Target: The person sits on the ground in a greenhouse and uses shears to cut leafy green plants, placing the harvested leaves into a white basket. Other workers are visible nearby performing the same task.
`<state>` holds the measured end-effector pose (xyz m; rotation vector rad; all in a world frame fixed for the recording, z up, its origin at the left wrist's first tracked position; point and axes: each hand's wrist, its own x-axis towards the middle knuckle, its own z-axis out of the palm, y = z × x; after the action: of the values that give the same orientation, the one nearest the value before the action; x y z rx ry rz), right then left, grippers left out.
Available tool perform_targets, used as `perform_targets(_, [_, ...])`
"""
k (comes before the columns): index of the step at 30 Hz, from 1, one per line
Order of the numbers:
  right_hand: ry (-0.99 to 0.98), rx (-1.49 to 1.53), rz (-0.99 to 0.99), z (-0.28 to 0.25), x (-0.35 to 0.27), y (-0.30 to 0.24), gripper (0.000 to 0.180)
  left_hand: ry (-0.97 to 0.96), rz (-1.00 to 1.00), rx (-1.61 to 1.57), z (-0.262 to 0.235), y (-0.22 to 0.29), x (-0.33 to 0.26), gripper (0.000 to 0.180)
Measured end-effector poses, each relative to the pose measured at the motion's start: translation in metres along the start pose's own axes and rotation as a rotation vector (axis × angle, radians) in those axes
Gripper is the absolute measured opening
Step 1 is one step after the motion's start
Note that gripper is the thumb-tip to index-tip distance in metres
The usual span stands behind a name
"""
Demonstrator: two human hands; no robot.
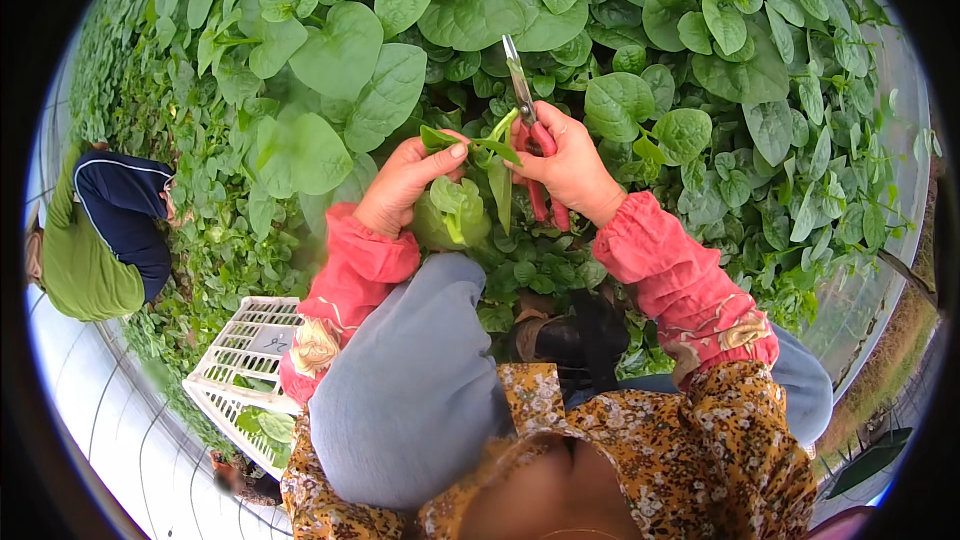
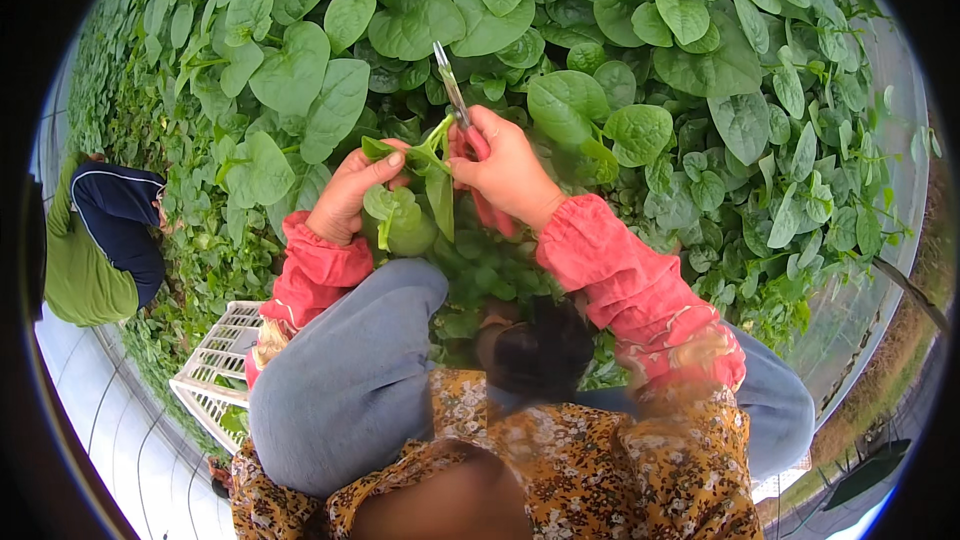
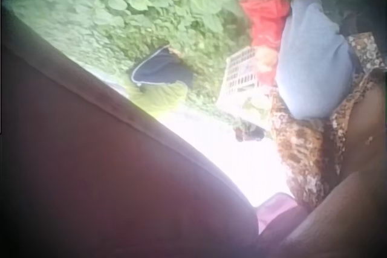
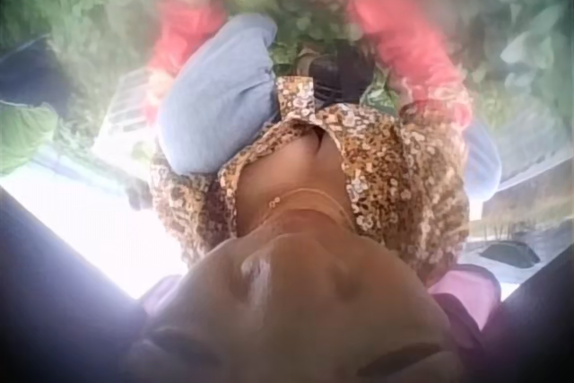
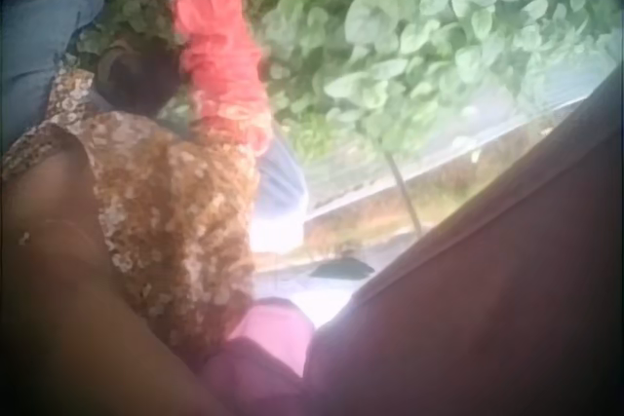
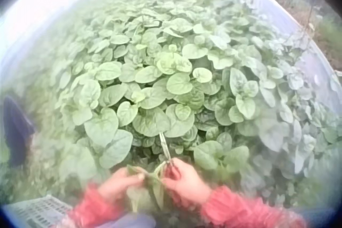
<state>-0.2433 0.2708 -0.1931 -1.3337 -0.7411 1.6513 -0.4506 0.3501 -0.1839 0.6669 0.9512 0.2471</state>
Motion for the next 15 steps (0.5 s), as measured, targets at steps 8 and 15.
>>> perform_targets(8, [0.001, -0.622, -0.099, -0.008, -0.039, -0.023, 0.018, -0.117, 0.149, 0.600, 0.029, -0.008, 0.004, 0.019])
perform_targets(15, [0.461, -1.401, -0.229, -0.136, -0.142, -0.165, 0.018, 0.223, 0.471, 0.734, 0.014, 0.046, -0.092, 0.018])
